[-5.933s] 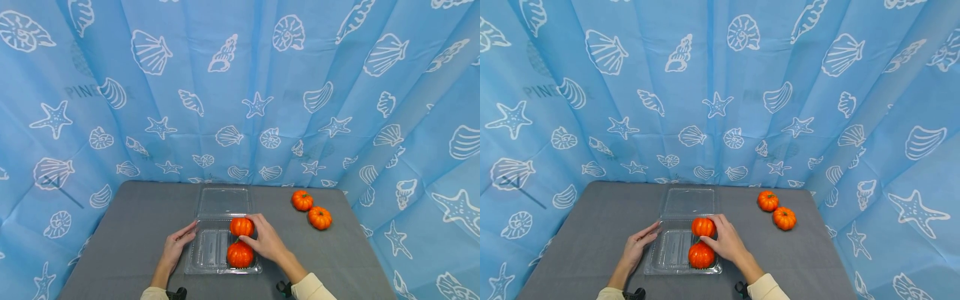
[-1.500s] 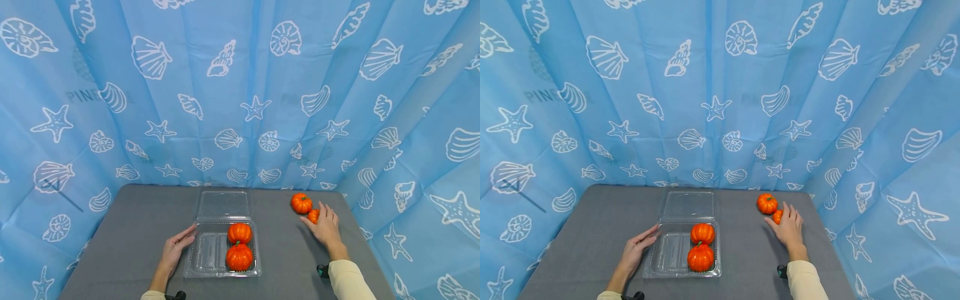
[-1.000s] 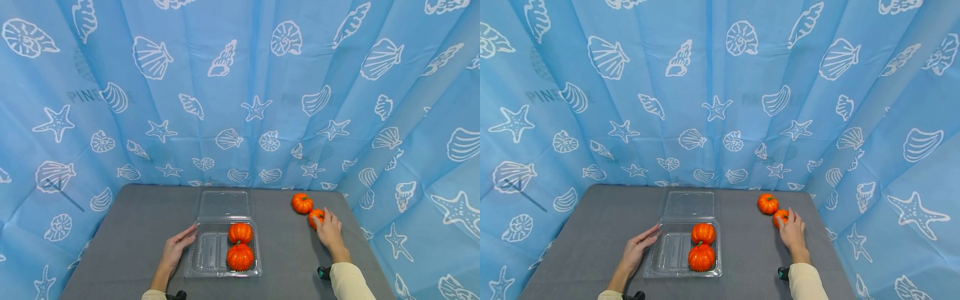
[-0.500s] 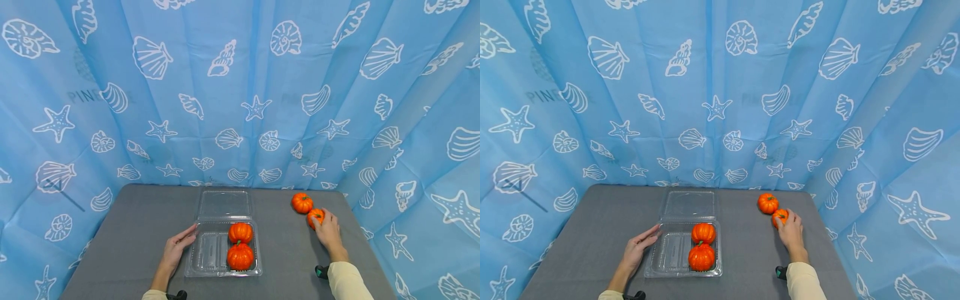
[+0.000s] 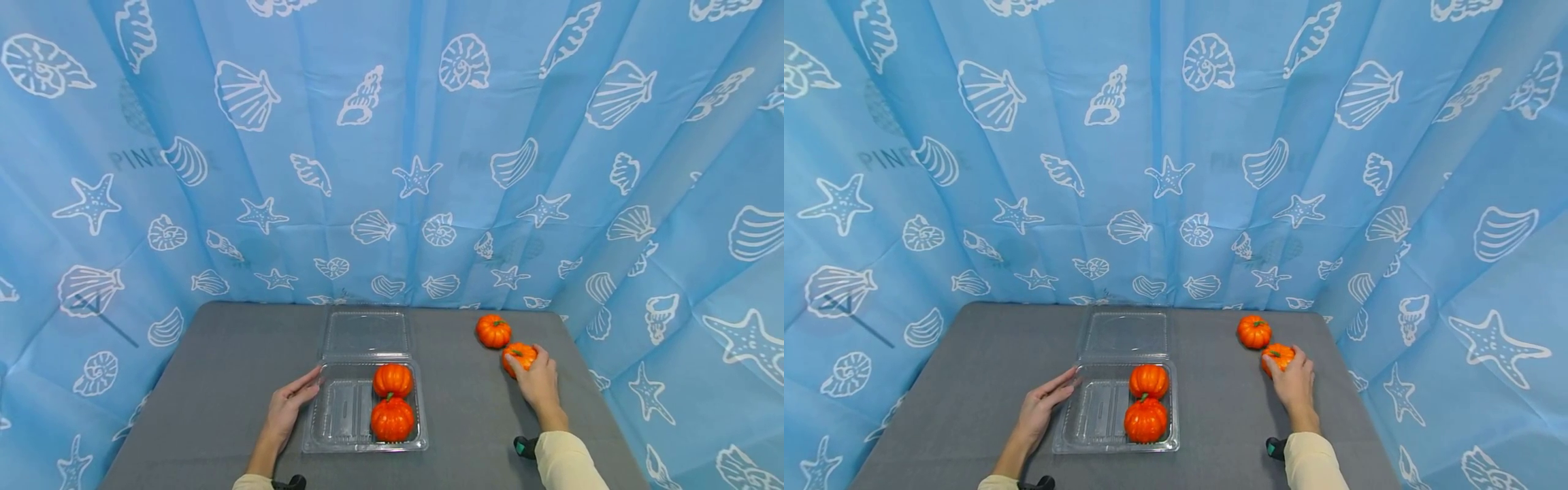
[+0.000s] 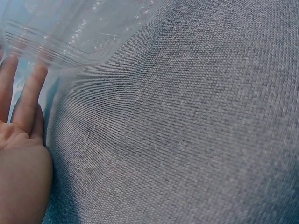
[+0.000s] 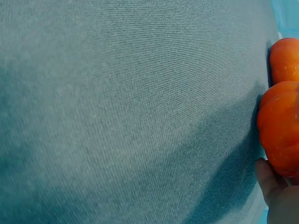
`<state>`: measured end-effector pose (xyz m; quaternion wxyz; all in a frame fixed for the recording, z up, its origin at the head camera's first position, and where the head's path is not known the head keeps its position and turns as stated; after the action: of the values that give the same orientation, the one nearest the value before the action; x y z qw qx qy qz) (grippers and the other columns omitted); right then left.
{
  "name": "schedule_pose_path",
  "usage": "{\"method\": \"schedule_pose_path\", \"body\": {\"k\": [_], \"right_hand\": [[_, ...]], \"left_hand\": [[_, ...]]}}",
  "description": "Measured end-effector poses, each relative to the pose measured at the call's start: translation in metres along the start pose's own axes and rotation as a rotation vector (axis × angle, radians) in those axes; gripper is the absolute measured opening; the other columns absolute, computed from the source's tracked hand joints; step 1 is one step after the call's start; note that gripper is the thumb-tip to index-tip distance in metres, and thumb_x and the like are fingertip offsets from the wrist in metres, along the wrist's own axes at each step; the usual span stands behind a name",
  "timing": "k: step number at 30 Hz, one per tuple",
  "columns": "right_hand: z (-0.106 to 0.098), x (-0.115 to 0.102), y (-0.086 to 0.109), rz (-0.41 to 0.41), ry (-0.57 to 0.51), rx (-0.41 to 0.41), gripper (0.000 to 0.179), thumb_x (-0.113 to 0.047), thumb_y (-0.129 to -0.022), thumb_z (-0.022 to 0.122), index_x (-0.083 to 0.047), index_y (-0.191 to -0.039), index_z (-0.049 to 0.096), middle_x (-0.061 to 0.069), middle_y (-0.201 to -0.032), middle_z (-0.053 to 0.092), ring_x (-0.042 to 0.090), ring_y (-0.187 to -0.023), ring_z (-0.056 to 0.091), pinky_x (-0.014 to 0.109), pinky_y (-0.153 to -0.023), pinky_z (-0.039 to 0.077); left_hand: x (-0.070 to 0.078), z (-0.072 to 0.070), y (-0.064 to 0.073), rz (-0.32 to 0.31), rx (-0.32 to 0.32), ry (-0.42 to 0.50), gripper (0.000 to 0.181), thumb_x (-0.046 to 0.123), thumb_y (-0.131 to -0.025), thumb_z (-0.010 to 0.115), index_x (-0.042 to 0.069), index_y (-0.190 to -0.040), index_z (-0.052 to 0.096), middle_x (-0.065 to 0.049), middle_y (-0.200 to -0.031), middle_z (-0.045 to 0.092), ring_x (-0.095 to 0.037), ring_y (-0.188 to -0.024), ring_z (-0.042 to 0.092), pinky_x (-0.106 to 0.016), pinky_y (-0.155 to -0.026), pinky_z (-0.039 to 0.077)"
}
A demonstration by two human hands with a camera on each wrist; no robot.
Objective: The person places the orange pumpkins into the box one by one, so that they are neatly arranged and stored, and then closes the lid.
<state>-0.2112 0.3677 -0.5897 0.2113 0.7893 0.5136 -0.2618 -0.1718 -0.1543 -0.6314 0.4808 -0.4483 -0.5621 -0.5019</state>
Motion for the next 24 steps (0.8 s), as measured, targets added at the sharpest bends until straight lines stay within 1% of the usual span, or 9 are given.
{"method": "schedule_pose_path", "body": {"k": [5, 9, 14, 20, 24], "right_hand": [[0.001, 0.003, 0.003, 0.025, -0.036, 0.033, 0.09, -0.049, -0.098, 0.062, 0.008, -0.155, 0.021, 0.039, -0.142, 0.037, 0.055, -0.125, 0.035, 0.066, -0.107, 0.031], [0.003, 0.003, 0.008, 0.037, -0.057, 0.036, 0.092, -0.055, -0.098, 0.059, 0.005, -0.156, 0.019, 0.039, -0.143, 0.031, 0.053, -0.122, 0.039, 0.066, -0.105, 0.035], [0.003, -0.003, 0.012, 0.015, -0.094, 0.023, 0.092, -0.058, -0.099, 0.055, 0.001, -0.158, 0.016, 0.038, -0.145, 0.023, 0.051, -0.122, 0.04, 0.067, -0.107, 0.037], [0.001, -0.011, 0.015, 0.016, -0.116, -0.003, 0.088, -0.06, -0.103, 0.044, -0.003, -0.16, 0.011, 0.035, -0.148, 0.018, 0.052, -0.125, 0.039, 0.067, -0.111, 0.034], [-0.002, -0.015, 0.014, -0.002, -0.117, -0.009, 0.083, -0.062, -0.105, 0.033, -0.005, -0.161, 0.012, 0.034, -0.15, 0.017, 0.054, -0.128, 0.038, 0.068, -0.114, 0.031]], "left_hand": [[-0.001, 0.001, 0.001, 0.02, 0.011, -0.015, 0.045, 0.02, -0.093, 0.075, 0.007, -0.135, 0.067, -0.011, -0.137, 0.067, -0.004, -0.111, 0.072, -0.008, -0.088, 0.051], [-0.001, 0.0, 0.001, 0.001, 0.013, -0.011, 0.044, 0.019, -0.092, 0.075, 0.01, -0.134, 0.068, -0.009, -0.138, 0.067, -0.004, -0.111, 0.071, -0.009, -0.089, 0.05], [0.001, -0.001, 0.001, -0.028, 0.008, -0.002, 0.042, 0.018, -0.093, 0.074, 0.015, -0.134, 0.069, -0.004, -0.138, 0.067, -0.005, -0.115, 0.071, -0.009, -0.092, 0.049], [0.001, -0.001, 0.001, -0.024, -0.003, 0.004, 0.044, 0.019, -0.093, 0.074, 0.013, -0.135, 0.068, -0.006, -0.139, 0.066, -0.005, -0.115, 0.07, -0.009, -0.092, 0.049], [0.002, -0.001, 0.001, -0.032, -0.006, 0.007, 0.044, 0.02, -0.093, 0.074, 0.013, -0.136, 0.067, -0.006, -0.14, 0.066, -0.007, -0.117, 0.07, -0.008, -0.093, 0.048]]}}
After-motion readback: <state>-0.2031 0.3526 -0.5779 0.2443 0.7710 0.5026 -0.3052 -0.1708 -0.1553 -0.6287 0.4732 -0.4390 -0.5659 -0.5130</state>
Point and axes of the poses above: each hand's wrist, its own y-axis away from the middle knuckle, its own z-axis out of the palm, x = y × z, the point moved 2 cm from there along -y, towards the middle knuckle
